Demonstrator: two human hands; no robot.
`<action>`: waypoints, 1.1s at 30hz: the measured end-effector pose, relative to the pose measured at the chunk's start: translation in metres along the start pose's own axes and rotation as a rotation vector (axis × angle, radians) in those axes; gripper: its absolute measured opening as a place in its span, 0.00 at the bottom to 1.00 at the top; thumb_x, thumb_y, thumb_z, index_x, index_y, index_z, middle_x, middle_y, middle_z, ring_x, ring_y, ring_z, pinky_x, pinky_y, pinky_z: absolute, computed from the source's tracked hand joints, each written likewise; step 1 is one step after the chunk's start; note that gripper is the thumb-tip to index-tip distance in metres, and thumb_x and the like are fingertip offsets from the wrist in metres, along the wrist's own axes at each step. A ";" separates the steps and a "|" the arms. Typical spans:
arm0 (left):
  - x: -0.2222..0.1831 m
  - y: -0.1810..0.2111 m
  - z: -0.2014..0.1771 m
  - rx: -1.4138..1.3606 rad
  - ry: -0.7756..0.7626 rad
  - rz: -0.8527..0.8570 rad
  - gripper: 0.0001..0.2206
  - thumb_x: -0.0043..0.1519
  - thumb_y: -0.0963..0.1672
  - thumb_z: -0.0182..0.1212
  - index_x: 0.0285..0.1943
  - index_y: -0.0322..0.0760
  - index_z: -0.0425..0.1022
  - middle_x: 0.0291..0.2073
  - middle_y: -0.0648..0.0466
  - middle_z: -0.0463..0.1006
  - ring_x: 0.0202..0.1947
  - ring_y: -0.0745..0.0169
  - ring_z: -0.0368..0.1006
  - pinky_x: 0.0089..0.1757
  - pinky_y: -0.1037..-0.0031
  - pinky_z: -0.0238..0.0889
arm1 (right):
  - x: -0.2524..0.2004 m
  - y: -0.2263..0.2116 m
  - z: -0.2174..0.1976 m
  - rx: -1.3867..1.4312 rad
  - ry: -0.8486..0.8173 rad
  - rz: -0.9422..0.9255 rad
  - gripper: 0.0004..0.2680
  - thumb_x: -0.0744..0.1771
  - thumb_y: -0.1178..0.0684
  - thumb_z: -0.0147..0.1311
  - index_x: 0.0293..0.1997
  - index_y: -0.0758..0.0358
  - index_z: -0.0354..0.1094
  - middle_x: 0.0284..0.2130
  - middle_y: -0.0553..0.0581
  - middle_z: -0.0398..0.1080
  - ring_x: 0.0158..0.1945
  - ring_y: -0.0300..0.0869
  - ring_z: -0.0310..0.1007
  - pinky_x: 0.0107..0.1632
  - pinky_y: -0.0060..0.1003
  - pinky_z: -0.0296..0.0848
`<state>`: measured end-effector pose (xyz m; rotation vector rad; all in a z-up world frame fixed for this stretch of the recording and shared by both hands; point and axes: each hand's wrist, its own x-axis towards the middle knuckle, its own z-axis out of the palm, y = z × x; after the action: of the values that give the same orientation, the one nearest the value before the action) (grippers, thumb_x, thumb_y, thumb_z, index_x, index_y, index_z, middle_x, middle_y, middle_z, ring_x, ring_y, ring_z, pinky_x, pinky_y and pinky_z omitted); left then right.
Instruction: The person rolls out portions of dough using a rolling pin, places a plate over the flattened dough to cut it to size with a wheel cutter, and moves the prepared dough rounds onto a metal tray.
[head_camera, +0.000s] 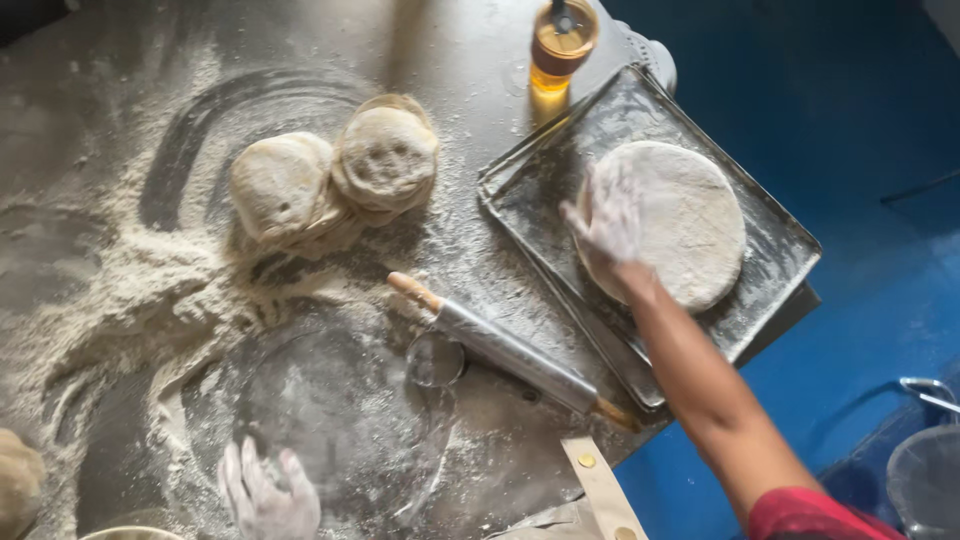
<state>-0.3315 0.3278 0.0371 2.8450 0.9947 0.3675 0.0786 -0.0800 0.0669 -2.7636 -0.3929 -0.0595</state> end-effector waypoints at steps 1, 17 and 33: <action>-0.010 -0.022 0.003 0.001 -0.004 -0.015 0.26 0.69 0.50 0.51 0.71 0.26 0.67 0.73 0.33 0.64 0.75 0.37 0.56 0.68 0.52 0.49 | -0.004 -0.018 0.004 -0.010 0.040 -0.149 0.29 0.73 0.35 0.38 0.79 0.70 0.42 0.77 0.77 0.33 0.81 0.63 0.29 0.77 0.60 0.33; 0.071 -0.276 -0.033 -0.365 0.289 -0.577 0.27 0.68 0.46 0.56 0.73 0.24 0.60 0.67 0.30 0.57 0.63 0.39 0.64 0.57 0.59 0.65 | -0.258 -0.248 0.085 0.216 -0.114 -0.467 0.18 0.65 0.50 0.59 0.59 0.69 0.66 0.64 0.70 0.63 0.72 0.60 0.57 0.72 0.51 0.59; 0.162 -0.371 -0.017 -0.413 0.447 -0.989 0.24 0.49 0.47 0.80 0.47 0.37 0.69 0.45 0.49 0.74 0.48 0.52 0.72 0.51 0.60 0.66 | -0.078 -0.410 0.194 0.126 -0.164 -0.491 0.41 0.66 0.33 0.60 0.76 0.78 0.35 0.74 0.78 0.39 0.78 0.65 0.36 0.76 0.57 0.39</action>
<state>-0.4358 0.7190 0.0183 1.6475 1.9371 0.9371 -0.1115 0.3356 0.0145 -2.4929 -1.0707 0.0693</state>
